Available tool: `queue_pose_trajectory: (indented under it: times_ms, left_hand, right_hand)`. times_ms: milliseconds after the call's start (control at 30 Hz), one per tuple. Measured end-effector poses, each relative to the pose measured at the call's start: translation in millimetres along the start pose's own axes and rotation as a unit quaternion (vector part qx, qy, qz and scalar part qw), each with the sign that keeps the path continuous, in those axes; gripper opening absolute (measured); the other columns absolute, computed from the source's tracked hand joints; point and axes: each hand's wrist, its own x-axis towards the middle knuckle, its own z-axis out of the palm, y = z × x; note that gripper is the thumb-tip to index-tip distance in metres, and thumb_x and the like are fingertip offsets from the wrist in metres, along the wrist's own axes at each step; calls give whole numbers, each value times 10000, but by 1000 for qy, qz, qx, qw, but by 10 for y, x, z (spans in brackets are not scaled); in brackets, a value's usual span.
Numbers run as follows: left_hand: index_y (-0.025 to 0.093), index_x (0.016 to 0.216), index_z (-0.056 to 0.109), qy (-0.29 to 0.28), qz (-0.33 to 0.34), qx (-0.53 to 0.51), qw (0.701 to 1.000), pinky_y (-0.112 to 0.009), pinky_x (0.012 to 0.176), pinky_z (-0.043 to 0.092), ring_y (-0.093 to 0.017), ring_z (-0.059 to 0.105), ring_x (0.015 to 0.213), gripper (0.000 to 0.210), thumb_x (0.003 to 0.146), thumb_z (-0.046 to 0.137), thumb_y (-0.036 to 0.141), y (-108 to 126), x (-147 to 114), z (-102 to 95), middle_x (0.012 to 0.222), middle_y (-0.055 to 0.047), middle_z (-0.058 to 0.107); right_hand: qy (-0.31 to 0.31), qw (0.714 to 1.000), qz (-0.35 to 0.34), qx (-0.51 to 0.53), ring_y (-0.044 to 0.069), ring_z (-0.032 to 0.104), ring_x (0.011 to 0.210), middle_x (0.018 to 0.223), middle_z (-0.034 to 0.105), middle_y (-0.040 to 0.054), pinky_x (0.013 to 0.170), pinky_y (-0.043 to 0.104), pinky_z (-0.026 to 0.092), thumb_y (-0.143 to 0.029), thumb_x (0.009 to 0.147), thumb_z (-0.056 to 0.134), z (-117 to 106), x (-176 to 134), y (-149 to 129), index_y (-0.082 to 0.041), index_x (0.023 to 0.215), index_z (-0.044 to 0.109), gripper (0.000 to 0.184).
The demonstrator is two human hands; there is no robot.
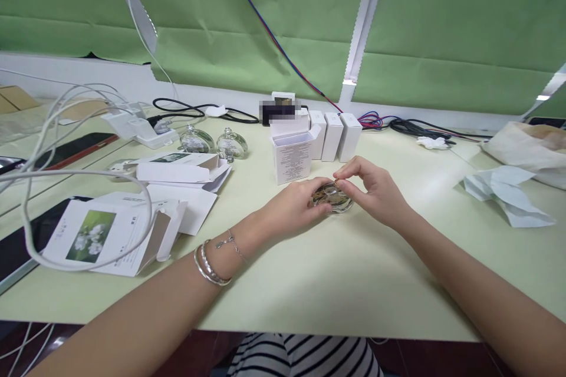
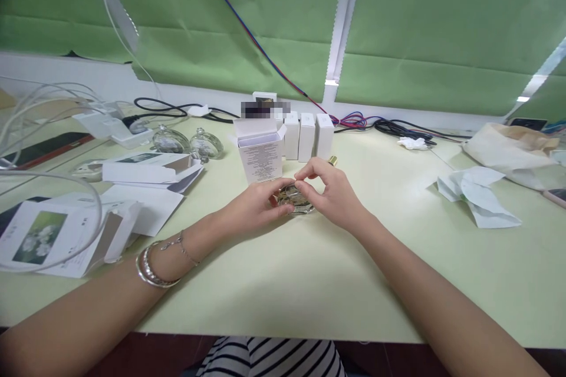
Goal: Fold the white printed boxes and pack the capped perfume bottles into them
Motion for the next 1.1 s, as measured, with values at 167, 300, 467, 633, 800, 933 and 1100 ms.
queue_pose_trajectory:
  times_ms: [167, 300, 467, 633, 800, 933, 1100]
  left_hand:
    - [243, 1212, 512, -4, -5, 2, 1000, -287, 644, 469, -141, 587, 683, 384, 828, 517, 250, 20, 8, -3, 991, -23, 650]
    - [239, 1208, 513, -4, -7, 2, 1000, -277, 619, 462, -132, 581, 651, 381, 827, 521, 257, 32, 4, -9, 952, -17, 653]
    - [232, 1199, 518, 5, -10, 19, 1000, -285, 641, 469, -153, 605, 715, 383, 817, 534, 260, 13, 0, 0, 990, -29, 652]
    - [227, 1221, 505, 9, -14, 31, 999, -300, 669, 480, -157, 608, 717, 405, 824, 544, 294, -19, 2, 6, 1052, -43, 651]
    - [220, 1246, 492, 11, -8, 44, 999, -313, 679, 480, -167, 606, 730, 431, 831, 552, 321, -41, 0, 11, 1032, -49, 656]
    - [228, 1255, 483, 9, -11, 47, 999, -318, 678, 482, -166, 607, 722, 435, 838, 544, 337, -52, -11, 14, 1043, -50, 654]
    - [212, 1234, 501, 12, 1, 37, 999, -308, 697, 478, -165, 610, 736, 422, 826, 561, 303, -29, -11, -5, 1030, -48, 663]
  right_hand:
    - [-7, 1000, -10, 9, 151, 590, 806, 859, 617, 17, 769, 311, 482, -243, 858, 535, 8, -16, 16, -228, 888, 517, 38]
    - [-34, 999, -10, 27, 152, 590, 854, 923, 616, 32, 791, 306, 480, -284, 892, 505, -15, -36, 30, -227, 954, 527, 87]
    - [-7, 1000, 11, 6, 169, 619, 864, 936, 639, 47, 763, 323, 499, -336, 939, 386, -87, -31, 119, -216, 1007, 539, 206]
    - [103, 978, 57, -170, 242, 609, 970, 1025, 650, 110, 858, 441, 478, -194, 887, 334, -157, 10, 568, -182, 1068, 547, 279]
    - [-21, 954, 107, -278, 301, 443, 1245, 1327, 499, 165, 1027, 531, 346, -127, 827, 342, -111, 30, 1011, -134, 1261, 483, 457]
    - [-41, 951, 122, -281, 305, 501, 1173, 1215, 555, 166, 997, 506, 388, -197, 843, 379, -75, 23, 1046, -146, 1105, 598, 344]
    - [-17, 952, 132, -276, 251, 613, 903, 1016, 602, 136, 874, 441, 478, -221, 813, 439, -98, -24, 917, -166, 891, 632, 215]
